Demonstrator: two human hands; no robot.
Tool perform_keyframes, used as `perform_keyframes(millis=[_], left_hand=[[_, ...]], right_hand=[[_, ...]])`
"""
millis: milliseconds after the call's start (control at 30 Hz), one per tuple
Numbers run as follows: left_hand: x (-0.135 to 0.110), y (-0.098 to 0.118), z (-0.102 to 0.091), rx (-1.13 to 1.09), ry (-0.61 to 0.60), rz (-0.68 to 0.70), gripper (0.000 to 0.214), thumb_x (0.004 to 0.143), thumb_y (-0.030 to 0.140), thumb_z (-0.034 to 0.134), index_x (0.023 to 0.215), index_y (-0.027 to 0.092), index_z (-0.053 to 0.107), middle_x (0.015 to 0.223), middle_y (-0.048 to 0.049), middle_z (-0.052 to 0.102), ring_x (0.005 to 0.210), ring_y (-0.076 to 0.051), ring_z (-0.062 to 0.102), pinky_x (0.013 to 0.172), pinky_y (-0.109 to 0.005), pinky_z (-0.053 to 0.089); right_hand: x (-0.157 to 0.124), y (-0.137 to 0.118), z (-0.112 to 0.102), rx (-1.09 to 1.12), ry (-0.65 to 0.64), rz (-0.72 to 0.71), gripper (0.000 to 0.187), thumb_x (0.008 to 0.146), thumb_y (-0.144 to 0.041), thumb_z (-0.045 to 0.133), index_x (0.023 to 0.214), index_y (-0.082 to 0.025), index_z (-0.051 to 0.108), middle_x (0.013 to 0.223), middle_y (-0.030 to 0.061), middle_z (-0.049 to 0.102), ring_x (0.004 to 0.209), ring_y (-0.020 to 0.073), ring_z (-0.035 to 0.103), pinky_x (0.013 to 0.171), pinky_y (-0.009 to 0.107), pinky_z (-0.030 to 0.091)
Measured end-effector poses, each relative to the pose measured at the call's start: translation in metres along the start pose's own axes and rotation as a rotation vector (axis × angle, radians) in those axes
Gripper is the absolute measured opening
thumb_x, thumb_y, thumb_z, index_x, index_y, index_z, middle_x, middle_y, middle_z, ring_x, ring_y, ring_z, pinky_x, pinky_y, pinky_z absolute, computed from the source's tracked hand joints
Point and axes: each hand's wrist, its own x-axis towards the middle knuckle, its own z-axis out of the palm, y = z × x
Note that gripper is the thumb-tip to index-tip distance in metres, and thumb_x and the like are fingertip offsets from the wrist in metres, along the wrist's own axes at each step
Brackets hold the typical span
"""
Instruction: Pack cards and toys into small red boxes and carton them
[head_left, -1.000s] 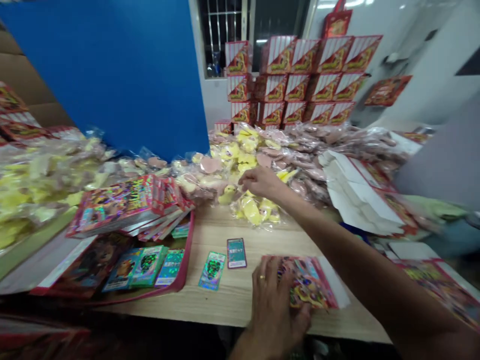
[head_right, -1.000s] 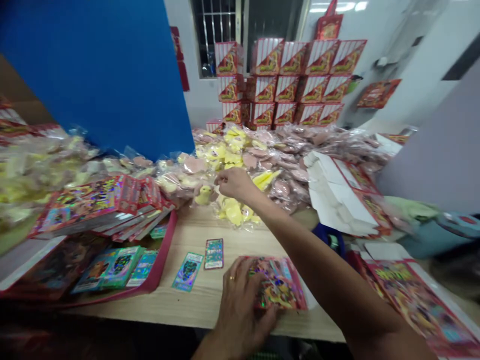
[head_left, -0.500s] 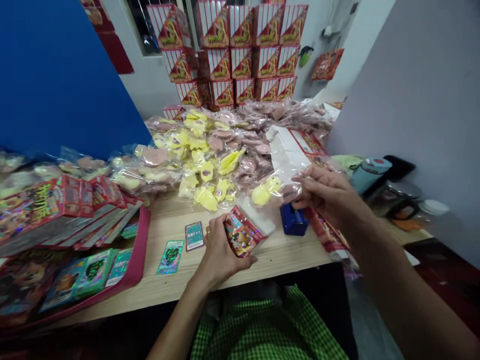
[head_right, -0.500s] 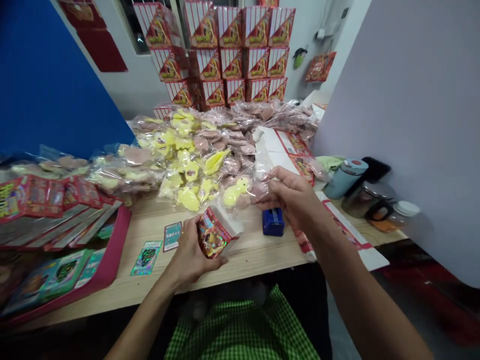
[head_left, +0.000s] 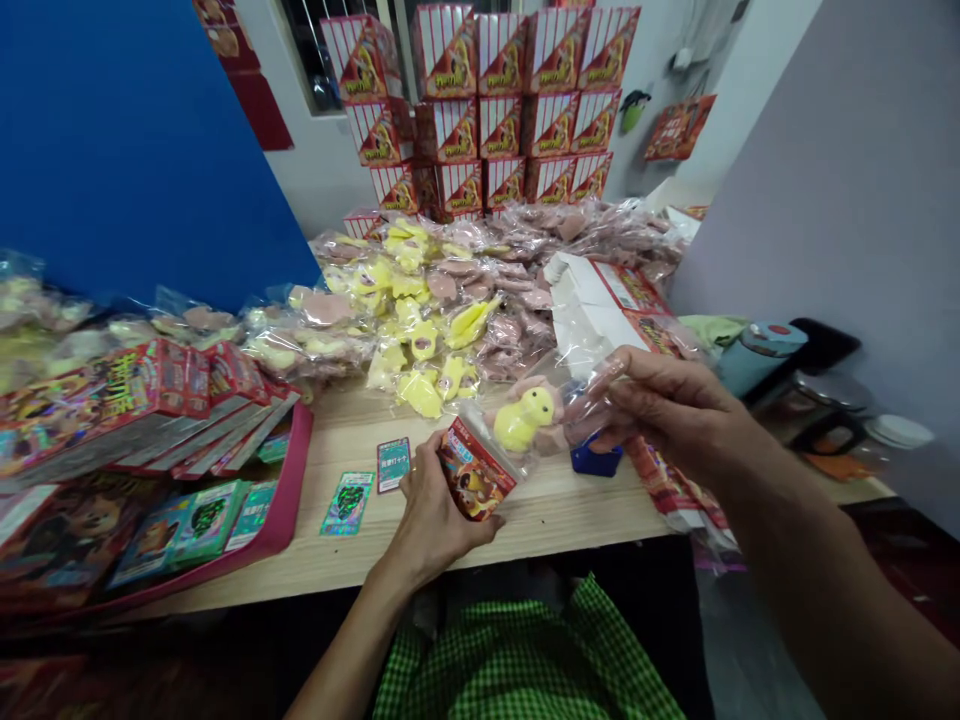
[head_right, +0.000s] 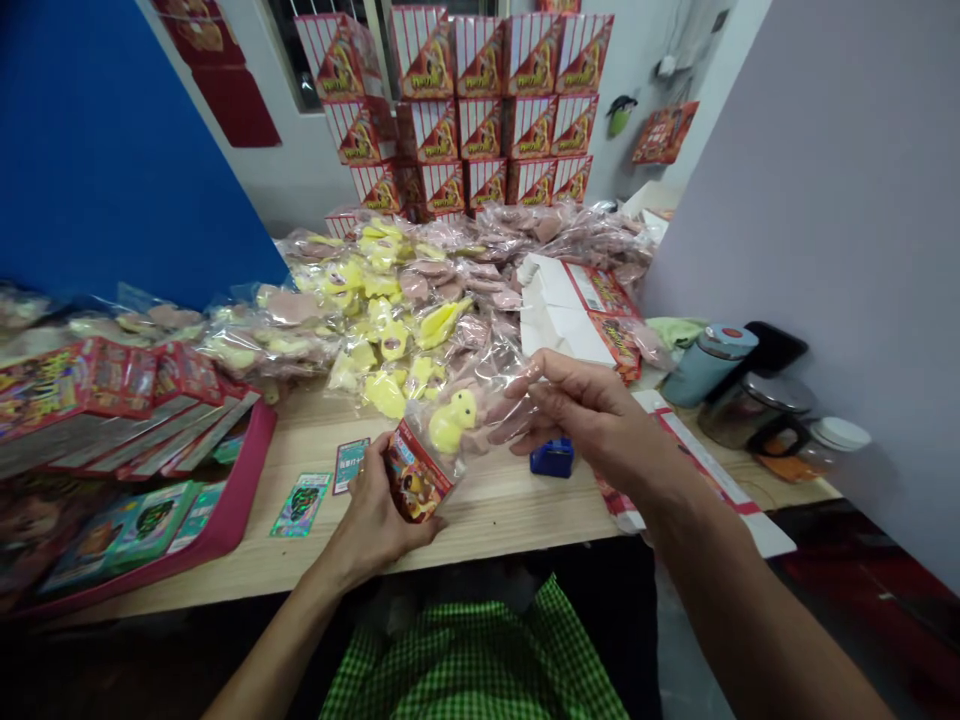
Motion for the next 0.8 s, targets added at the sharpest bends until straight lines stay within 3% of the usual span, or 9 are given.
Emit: perform_keyframes(millis=[167,333,533,700,800], left_hand=[[-0.002,0.004,-0.001,-0.02,-0.048,0.028,0.11,0.053,0.031,0.088,0.142,0.024,0.022,0.13,-0.0119,0.049,0.124,-0.039,0.051,0.104,-0.059,0.041],[-0.002,0.001,-0.001,-0.011,-0.004,0.048,0.107,0.052,0.029,0.088,0.14,0.024,0.027,0.129,-0.0113,0.05,0.122,-0.039,0.052,0.104,-0.059,0.042],[-0.004,-0.008,-0.005,-0.013,0.027,0.077,0.11,0.054,0.03,0.087,0.144,0.025,0.024,0.132,-0.013,0.05,0.124,-0.039,0.053,0.107,-0.061,0.039],[-0.007,-0.002,0.003,0.01,0.142,0.152,0.114,0.053,0.031,0.089,0.144,0.024,0.022,0.137,-0.0153,0.048,0.128,-0.041,0.051,0.108,-0.061,0.039],[-0.008,0.002,0.006,-0.021,0.188,0.169,0.115,0.056,0.031,0.088,0.147,0.025,0.018,0.14,-0.0159,0.045,0.131,-0.04,0.049,0.109,-0.062,0.038]], right_hand=[[0.002,-0.007,0.006,0.001,-0.018,-0.019,0.035,0.084,-0.053,0.081,0.088,-0.02,0.074,0.088,0.0081,0.075,0.069,0.0204,0.074,0.062,0.031,0.064],[0.013,-0.003,0.008,-0.042,-0.088,0.015,0.039,0.084,-0.056,0.081,0.087,-0.018,0.073,0.083,0.0073,0.074,0.068,0.0194,0.073,0.063,0.03,0.064],[0.021,0.001,0.0,-0.169,-0.009,0.062,0.052,0.079,-0.069,0.079,0.089,-0.018,0.068,0.089,0.0099,0.077,0.078,0.0239,0.076,0.065,0.031,0.065],[0.011,-0.006,0.02,-0.399,-0.158,0.0,0.041,0.093,-0.061,0.064,0.092,-0.021,0.069,0.088,0.0081,0.075,0.078,0.0231,0.075,0.066,0.032,0.064],[0.003,-0.011,0.031,-0.713,-0.101,-0.184,0.028,0.096,-0.046,0.059,0.104,-0.022,0.07,0.083,0.0055,0.073,0.066,0.0203,0.069,0.059,0.032,0.057]])
